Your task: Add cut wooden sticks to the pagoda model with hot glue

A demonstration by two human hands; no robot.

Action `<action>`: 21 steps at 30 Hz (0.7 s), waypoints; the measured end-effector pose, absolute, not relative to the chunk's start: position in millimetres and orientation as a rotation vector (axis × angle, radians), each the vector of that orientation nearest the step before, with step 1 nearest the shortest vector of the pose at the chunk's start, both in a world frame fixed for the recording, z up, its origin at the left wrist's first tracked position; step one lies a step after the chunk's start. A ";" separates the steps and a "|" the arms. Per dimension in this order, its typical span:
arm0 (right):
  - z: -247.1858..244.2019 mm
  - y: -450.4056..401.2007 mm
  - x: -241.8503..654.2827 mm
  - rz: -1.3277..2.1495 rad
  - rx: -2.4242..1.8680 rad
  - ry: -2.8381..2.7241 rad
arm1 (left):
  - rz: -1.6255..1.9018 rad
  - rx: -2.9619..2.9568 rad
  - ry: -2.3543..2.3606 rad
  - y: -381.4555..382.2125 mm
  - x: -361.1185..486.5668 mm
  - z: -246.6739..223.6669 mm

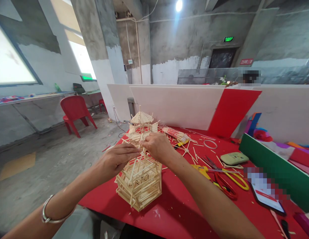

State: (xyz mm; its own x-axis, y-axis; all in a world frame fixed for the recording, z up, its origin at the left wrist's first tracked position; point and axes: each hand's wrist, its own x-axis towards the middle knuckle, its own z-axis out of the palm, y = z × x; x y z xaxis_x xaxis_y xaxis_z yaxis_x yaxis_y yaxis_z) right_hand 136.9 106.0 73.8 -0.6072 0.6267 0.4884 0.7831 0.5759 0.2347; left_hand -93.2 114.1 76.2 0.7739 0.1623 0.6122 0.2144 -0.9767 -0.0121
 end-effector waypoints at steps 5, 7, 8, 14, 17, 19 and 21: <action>75.2 105.0 136.5 -0.605 -1.151 -2.463 | -0.984 -2.896 -0.317 113.8 -92.7 77.4; 75.3 104.9 136.6 -0.613 -1.154 -2.464 | -0.981 -2.898 -0.312 113.6 -92.4 78.0; 75.3 105.0 136.7 -0.617 -1.153 -2.464 | -0.978 -2.899 -0.310 113.5 -92.4 78.2; 75.1 105.6 137.1 -0.592 -1.154 -2.474 | -0.979 -2.921 -0.322 114.4 -93.1 76.6; 75.9 105.2 137.0 -0.588 -1.161 -2.472 | -0.974 -2.918 -0.314 114.9 -93.3 76.4; 76.5 104.7 136.7 -0.593 -1.166 -2.473 | -0.962 -2.910 -0.318 114.7 -93.3 76.8; 76.8 104.2 136.4 -0.602 -1.163 -2.474 | -0.959 -2.904 -0.319 114.4 -93.3 77.4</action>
